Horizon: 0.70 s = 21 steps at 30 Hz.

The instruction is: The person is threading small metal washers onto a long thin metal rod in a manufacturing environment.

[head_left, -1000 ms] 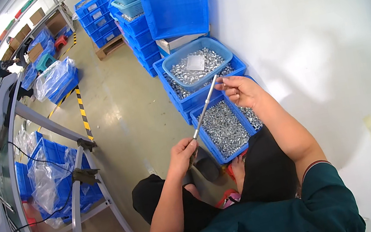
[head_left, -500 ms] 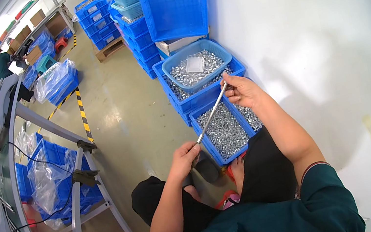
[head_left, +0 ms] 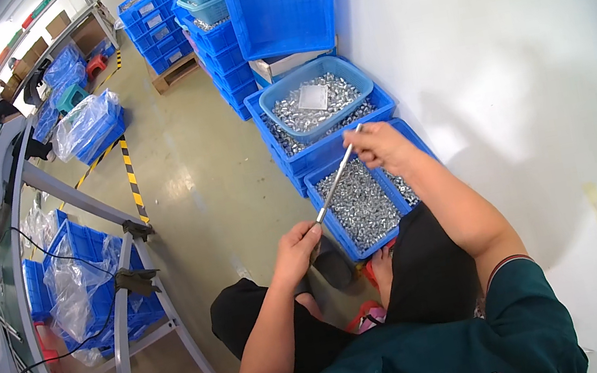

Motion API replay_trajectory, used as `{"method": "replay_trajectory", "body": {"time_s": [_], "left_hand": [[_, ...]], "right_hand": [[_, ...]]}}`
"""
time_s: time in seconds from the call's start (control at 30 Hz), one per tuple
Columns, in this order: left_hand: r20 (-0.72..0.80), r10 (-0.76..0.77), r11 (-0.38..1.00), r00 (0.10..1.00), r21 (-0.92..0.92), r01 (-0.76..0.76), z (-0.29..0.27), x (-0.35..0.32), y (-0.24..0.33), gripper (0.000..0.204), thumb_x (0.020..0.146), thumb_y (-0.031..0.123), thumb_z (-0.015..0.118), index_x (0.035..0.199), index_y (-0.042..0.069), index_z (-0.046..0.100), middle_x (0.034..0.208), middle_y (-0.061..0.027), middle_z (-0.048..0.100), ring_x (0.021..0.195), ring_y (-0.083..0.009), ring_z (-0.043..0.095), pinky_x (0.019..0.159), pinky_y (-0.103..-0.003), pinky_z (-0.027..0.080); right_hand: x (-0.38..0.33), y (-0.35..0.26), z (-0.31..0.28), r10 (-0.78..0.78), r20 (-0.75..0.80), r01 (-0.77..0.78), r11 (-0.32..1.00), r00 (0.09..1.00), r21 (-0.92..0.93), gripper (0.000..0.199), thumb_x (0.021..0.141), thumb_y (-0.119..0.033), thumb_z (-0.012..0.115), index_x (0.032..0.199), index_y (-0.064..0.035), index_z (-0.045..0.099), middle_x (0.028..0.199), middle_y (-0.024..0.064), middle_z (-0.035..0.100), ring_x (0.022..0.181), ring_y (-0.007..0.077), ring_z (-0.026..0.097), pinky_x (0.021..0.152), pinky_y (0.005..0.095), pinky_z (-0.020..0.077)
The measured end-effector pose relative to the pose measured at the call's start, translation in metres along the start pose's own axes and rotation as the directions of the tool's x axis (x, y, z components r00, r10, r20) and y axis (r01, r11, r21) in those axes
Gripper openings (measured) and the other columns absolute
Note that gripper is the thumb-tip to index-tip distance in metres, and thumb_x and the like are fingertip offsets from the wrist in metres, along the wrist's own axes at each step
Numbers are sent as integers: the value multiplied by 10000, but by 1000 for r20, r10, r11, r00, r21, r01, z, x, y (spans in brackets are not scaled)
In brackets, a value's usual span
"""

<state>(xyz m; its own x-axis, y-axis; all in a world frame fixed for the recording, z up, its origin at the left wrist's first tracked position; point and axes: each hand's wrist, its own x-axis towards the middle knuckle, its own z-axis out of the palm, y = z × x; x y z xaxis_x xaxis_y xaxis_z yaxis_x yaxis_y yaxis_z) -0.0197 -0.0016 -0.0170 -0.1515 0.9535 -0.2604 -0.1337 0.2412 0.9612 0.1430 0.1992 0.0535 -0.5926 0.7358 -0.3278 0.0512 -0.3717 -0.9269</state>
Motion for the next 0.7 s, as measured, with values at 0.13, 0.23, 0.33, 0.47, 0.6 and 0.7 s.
{"method": "replay_trajectory", "body": {"time_s": [0.13, 0.23, 0.33, 0.47, 0.6, 0.7], "left_hand": [[-33, 62, 996, 998, -60, -64, 0, 13, -12, 214, 880, 255, 509, 861, 47, 560, 631, 2, 487, 528, -75, 446, 436, -220, 328], [-50, 20, 995, 999, -100, -25, 1, 18, -9, 213, 878, 250, 511, 837, 45, 552, 630, -5, 493, 527, -83, 450, 460, -218, 333], [-70, -9, 991, 997, -136, -1, 0, 18, -4, 215, 876, 249, 511, 826, 43, 549, 612, -12, 493, 529, -85, 451, 468, -220, 334], [-85, 43, 993, 995, -109, -52, -6, 17, -8, 215, 872, 254, 514, 832, 46, 549, 602, -16, 492, 485, -76, 432, 418, -222, 322], [-62, 6, 998, 998, -56, -10, -4, 9, 2, 219, 869, 264, 517, 839, 49, 549, 607, -16, 495, 442, -75, 410, 371, -225, 306], [-56, -21, 999, 998, -48, 18, -4, 2, 8, 224, 868, 271, 519, 849, 51, 552, 612, -13, 496, 417, -78, 398, 349, -226, 296]], "right_hand": [[-5, 24, 30, 179, 214, -168, 984, 960, -65, 175, 809, -193, 645, 818, -26, 592, 566, -42, 404, 455, 38, 327, 383, 184, 201], [-6, 42, 39, 261, 319, -208, 959, 911, -191, 161, 811, -187, 638, 841, -33, 604, 573, -35, 418, 460, 52, 336, 393, 197, 234], [-7, 38, 29, 304, 395, -248, 950, 867, -188, 176, 816, -98, 585, 954, 10, 578, 650, 12, 488, 534, 88, 447, 442, 209, 336], [2, 23, 9, 170, 221, -207, 965, 960, 158, 288, 815, 10, 490, 1101, 46, 474, 942, 115, 564, 766, 160, 582, 605, 253, 504], [6, 4, -13, 112, 146, -147, 954, 983, 261, 205, 873, -86, 516, 1062, -10, 498, 897, 106, 595, 649, 94, 559, 518, 206, 464], [5, -4, -16, 89, 67, -105, 951, 994, 289, 174, 886, -191, 541, 934, -25, 526, 840, 71, 575, 559, 56, 460, 412, 161, 351]]}}
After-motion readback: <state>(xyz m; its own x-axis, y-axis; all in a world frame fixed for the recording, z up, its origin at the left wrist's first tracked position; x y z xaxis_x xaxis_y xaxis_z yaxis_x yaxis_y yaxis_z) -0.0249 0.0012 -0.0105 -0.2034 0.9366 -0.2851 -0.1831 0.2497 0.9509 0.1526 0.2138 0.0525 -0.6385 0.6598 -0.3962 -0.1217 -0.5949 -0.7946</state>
